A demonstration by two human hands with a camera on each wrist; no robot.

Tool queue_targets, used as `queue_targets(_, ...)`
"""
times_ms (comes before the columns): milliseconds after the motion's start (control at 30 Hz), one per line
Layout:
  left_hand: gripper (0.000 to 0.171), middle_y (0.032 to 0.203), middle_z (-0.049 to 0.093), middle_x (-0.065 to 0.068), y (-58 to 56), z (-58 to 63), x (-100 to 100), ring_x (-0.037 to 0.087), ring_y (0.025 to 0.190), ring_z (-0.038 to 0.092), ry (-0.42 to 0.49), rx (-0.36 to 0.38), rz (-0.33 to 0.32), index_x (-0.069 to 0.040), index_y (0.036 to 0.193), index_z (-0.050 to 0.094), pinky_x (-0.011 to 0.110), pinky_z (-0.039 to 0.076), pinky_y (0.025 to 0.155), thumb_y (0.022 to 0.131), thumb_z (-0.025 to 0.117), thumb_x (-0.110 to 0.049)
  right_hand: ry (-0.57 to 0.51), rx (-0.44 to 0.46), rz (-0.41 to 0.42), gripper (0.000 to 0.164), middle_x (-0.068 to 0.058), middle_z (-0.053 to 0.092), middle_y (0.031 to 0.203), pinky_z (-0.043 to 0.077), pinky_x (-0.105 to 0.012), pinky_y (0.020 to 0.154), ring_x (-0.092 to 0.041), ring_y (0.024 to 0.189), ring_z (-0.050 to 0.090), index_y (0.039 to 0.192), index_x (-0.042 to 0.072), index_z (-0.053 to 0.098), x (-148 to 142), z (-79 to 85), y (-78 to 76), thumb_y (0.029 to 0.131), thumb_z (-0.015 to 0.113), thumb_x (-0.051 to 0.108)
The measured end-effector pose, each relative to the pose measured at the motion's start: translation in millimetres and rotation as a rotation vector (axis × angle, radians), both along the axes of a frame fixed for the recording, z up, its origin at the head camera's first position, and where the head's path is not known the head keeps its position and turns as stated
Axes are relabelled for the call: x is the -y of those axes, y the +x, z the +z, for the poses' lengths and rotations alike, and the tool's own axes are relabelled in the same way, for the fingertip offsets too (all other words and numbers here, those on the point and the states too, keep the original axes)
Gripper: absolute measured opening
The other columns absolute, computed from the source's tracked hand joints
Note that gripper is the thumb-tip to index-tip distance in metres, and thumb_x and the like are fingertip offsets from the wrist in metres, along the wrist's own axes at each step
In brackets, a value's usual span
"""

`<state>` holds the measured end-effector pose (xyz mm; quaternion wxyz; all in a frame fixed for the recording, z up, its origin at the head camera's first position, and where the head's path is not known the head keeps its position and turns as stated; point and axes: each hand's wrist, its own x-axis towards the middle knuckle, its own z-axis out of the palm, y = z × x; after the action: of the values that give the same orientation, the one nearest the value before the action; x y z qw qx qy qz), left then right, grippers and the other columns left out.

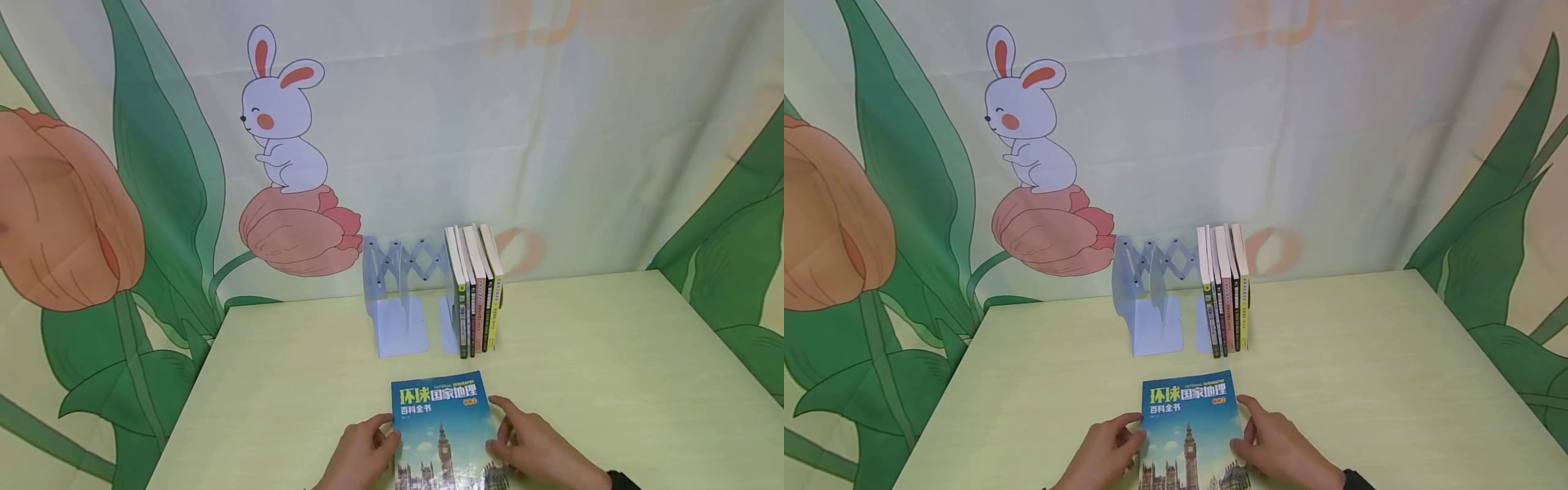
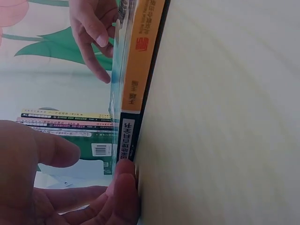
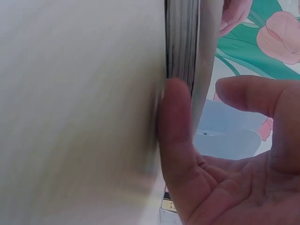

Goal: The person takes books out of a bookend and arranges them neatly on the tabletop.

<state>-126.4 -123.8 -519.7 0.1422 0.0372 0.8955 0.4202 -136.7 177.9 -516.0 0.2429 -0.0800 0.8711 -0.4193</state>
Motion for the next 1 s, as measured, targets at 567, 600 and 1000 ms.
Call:
queue_targets(567,0.042,0.073,0.063,-0.003,3.2,2.0,0.9,0.012,0.063,0.055,-0.048,-0.023,0.011,-0.001,0.124,0.063,0.031,0.045,0.061,0.095,0.058,-0.032,0.038,-0.054,-0.015,0.074,0.000,0.058,0.085,0.039,-0.024,0.054,-0.014,0.067,0.052,0.148,0.009,0.039,2.4,2.6,0.7,0.087,0.073,0.034)
queue_targets(600,0.042,0.074,0.063,-0.004,3.3,2.8,1.2,0.011,0.064,0.056,-0.054,-0.034,0.009,-0.001,0.124,0.064,0.031,0.045,0.061,0.095,0.058,-0.032,0.043,-0.067,-0.014,0.074,0.000,0.057,0.085,0.039,-0.024,0.055,-0.014,0.068,0.052,0.147,0.009,0.040,2.4,2.7,0.8,0.087,0.073,0.034)
queue_targets(1000,0.041,0.082,0.060,-0.005,5.0,11.5,-1.6,0.009,0.071,0.055,-0.147,-0.120,0.040,-0.006,0.122,0.065,0.031,0.044,0.062,0.093,0.063,-0.034,0.161,-0.257,-0.031,0.061,0.001,0.057,0.117,0.049,-0.033,0.075,-0.015,0.095,0.056,0.137,0.018,0.053,4.5,9.5,3.8,0.083,0.076,0.038)
